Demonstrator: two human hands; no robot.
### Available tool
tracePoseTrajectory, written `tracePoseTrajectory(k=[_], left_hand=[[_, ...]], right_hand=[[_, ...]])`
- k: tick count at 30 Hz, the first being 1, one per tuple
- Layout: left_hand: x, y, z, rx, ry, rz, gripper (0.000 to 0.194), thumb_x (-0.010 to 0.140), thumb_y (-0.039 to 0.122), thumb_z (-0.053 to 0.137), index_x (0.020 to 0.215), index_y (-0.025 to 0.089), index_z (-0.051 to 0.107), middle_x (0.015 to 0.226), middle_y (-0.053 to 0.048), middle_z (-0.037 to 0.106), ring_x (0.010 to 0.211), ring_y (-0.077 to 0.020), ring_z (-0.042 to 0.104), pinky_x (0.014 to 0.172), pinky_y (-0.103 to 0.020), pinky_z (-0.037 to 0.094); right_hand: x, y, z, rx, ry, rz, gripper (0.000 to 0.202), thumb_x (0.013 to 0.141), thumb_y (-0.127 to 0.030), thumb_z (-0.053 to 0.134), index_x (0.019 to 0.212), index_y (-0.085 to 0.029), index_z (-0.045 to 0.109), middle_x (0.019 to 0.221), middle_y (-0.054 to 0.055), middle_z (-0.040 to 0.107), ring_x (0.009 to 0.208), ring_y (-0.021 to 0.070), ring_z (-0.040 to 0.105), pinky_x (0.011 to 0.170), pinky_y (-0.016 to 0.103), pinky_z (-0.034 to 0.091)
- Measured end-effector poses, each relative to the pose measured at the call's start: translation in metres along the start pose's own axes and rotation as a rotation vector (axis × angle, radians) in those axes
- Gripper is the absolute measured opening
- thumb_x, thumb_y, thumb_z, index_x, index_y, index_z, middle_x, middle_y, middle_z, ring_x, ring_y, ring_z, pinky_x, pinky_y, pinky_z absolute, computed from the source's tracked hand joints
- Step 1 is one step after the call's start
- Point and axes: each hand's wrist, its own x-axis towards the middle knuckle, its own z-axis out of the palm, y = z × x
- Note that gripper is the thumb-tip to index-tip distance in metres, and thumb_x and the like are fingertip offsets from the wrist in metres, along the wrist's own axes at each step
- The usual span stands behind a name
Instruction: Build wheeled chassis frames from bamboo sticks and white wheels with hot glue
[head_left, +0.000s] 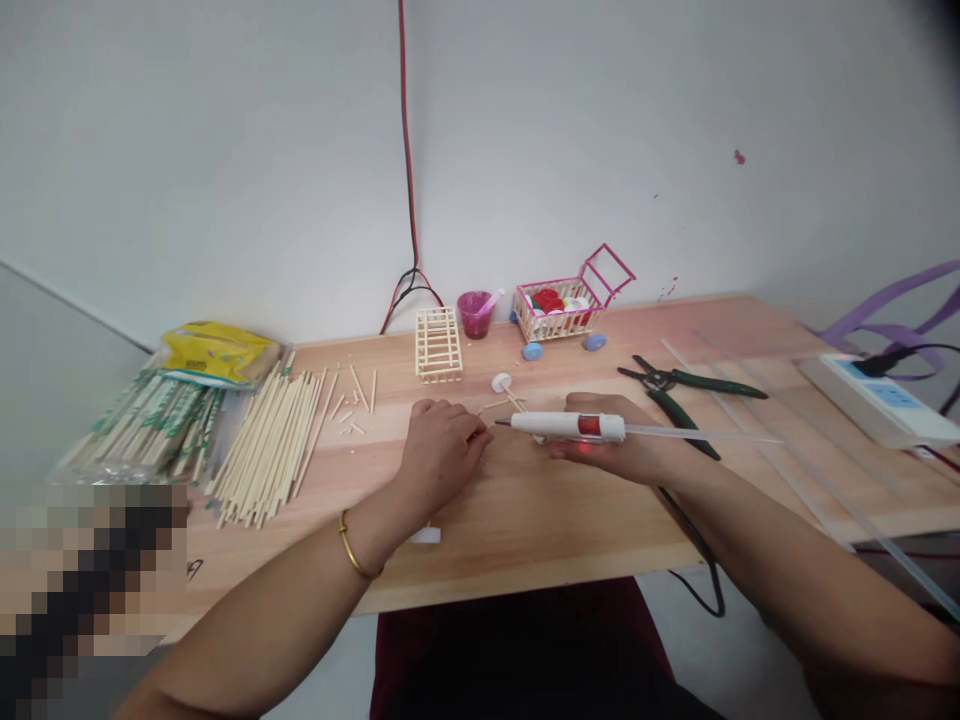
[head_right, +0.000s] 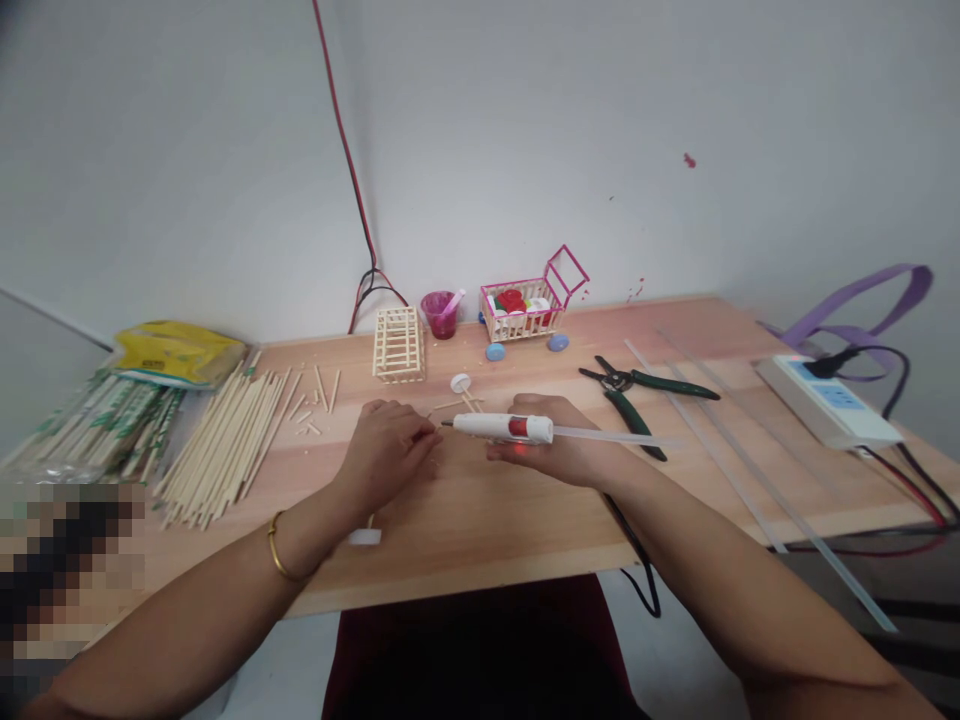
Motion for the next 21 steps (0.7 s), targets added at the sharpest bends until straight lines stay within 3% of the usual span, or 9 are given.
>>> tracePoseTrajectory(k=[10,14,21], left_hand=[[0.0013,-0.0005,-0.0019,0.001,-0.021,0.001,0.017,0.085,0.028,0.059,0.075,0.019,0.069,0.077,-0.004,0.069,0.079,-0.02,0.057,0.079,-0.039,0.035],[0.0008,-0.001,-0.0015,-0.009,-0.011,-0.007,0.017,0.085,0.028,0.059,0.075,0.019,0.069,0.077,-0.004,0.069,0.079,-0.0203,0.057,0.078,-0.039,0.035],[0.0015,-0.002,-0.0016,-0.005,-0.016,-0.016,0.017,0.085,0.029,0.059,0.077,0.019,0.07,0.078,-0.004,0.069,0.078,-0.0203,0.058,0.079,-0.039,0.036]], right_hand=[[0.0005,0.0053,0.0019,-0.027,-0.002,-0.009,0.036,0.074,-0.053,0.067,0.07,-0.02,0.053,0.07,-0.001,0.057,0.062,0.0127,0.054,0.055,0.025,0.039],[-0.0001,0.0018,-0.0021,0.03,-0.021,-0.022,0.03,0.072,-0.048,0.07,0.073,-0.02,0.059,0.069,-0.001,0.057,0.064,0.0137,0.055,0.057,0.026,0.041],[0.0001,0.0009,-0.0039,0.415,-0.018,-0.037,0.035,0.062,-0.04,0.079,0.084,-0.018,0.063,0.088,0.004,0.064,0.077,0.018,0.061,0.06,0.027,0.046]])
